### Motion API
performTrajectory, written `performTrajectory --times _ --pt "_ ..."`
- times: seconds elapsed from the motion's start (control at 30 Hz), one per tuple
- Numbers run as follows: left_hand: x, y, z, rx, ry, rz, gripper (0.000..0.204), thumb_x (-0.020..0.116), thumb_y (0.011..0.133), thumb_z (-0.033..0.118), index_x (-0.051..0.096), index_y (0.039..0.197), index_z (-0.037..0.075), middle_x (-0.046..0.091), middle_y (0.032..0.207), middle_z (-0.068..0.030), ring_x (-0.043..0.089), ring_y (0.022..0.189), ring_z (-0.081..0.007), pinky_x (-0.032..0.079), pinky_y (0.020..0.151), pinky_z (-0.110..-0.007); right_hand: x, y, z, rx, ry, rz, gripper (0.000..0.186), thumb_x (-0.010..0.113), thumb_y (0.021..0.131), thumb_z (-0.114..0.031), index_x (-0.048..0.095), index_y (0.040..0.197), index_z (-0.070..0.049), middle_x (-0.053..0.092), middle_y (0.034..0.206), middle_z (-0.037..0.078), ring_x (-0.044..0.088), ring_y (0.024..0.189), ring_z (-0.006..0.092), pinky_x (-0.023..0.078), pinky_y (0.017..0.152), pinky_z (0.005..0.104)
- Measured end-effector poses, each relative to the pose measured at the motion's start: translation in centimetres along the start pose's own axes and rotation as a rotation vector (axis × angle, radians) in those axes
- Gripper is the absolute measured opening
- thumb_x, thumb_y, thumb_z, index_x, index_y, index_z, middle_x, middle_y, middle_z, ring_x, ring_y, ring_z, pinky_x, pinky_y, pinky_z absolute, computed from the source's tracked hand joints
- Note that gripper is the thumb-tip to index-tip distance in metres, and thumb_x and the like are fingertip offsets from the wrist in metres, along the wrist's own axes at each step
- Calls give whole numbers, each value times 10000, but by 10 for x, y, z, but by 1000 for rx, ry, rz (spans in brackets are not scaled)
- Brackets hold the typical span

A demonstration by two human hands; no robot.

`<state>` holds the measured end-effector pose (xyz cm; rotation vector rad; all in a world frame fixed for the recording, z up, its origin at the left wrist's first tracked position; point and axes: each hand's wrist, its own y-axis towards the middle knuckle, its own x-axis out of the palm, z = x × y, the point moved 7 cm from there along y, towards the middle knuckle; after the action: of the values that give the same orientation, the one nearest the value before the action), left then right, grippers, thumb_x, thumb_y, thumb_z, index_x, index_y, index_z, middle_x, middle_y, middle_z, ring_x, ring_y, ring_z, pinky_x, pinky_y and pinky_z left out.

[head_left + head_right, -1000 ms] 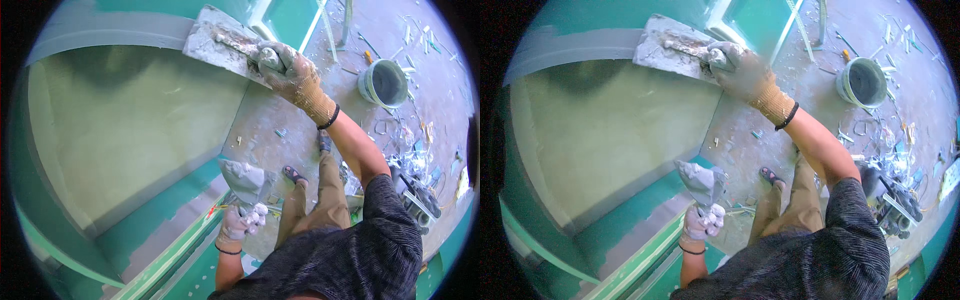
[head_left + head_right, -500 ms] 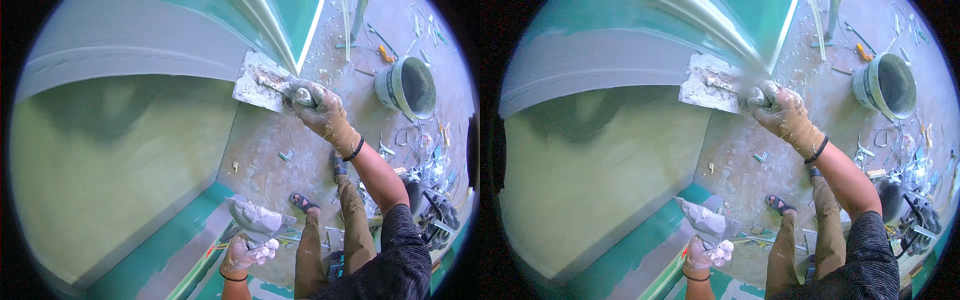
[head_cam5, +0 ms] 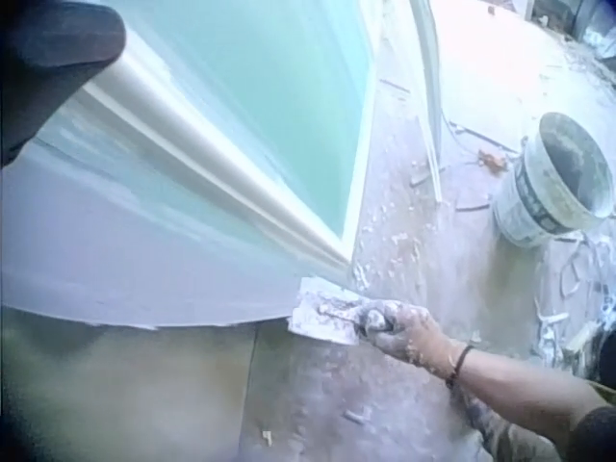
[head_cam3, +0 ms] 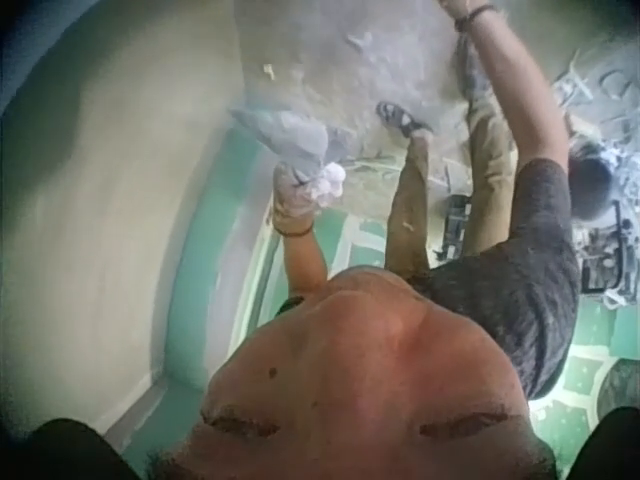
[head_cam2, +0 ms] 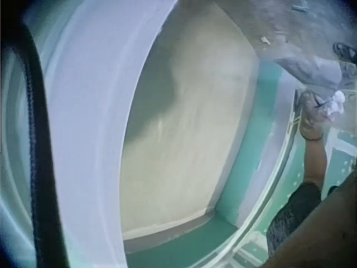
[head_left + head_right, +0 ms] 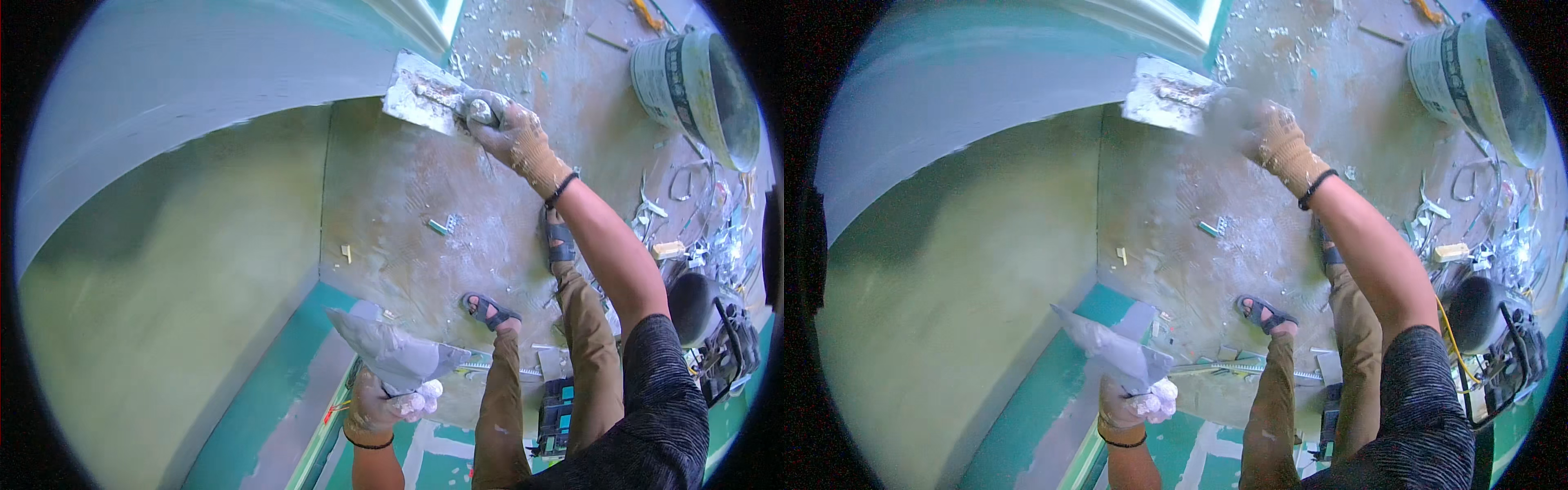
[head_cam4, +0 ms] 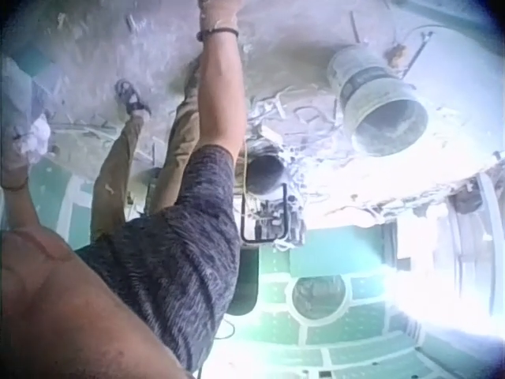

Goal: Apply plaster to a wall and install corner beads for drywall finishing.

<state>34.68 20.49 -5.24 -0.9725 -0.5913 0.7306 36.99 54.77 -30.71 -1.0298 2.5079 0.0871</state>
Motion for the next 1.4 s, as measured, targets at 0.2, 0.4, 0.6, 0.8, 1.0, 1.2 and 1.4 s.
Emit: performTrajectory --times 0.2,0.4,0.6,0.8,1.0,1.2,1.4 --pt "10 35 5 -24 190 -136 376 813 812 140 692 1107 -59 733 826 -128 640 585 -127 459 457 -261 -3 -61 104 362 -97 -196 416 716 905 -300 700 1264 -89 769 1059 100 724 940 226 565 832 387" --pt "23 58 -10 -200 211 -283 290 754 853 134 709 1053 -70 727 815 -122 618 582 -120 452 491 -261 -47 -141 -38 689 1006 -690 450 824 805 -100 706 1227 3 732 1151 60 659 989 128 544 868 292" --pt "31 72 -31 -413 -54 -392 209 666 940 101 700 1061 -66 694 811 -124 619 610 -166 418 475 -289 -75 -142 -60 604 853 -944 442 874 746 -54 747 1164 6 763 1086 59 686 984 141 540 915 308" --pt "-7 84 -23 -96 78 -381 342 778 876 232 710 1059 -48 719 840 -142 654 628 -163 471 495 -295 -97 -156 43 681 27 -877 287 767 882 -169 743 1133 -31 741 1000 16 666 859 125 541 806 306" --pt "0 116 -13 34 413 51 259 694 908 155 715 1076 -41 687 784 -59 554 551 -72 398 480 -219 -83 -167 51 999 697 -373 364 671 980 -271 660 1275 -59 671 952 -18 626 806 73 520 666 262" --pt "24 99 10 -51 245 163 292 669 942 143 693 1176 -30 705 847 -52 545 557 -63 410 468 -243 -106 -171 -47 579 278 -204 494 735 906 -214 641 1358 -38 732 1099 65 705 948 183 556 884 317" --pt "60 94 14 -27 223 262 278 656 949 121 682 1183 -27 691 817 -68 524 515 -88 399 440 -261 -126 -160 -101 316 26 -241 464 730 882 -166 662 1329 -62 737 1172 187 739 1051 296 563 924 377"
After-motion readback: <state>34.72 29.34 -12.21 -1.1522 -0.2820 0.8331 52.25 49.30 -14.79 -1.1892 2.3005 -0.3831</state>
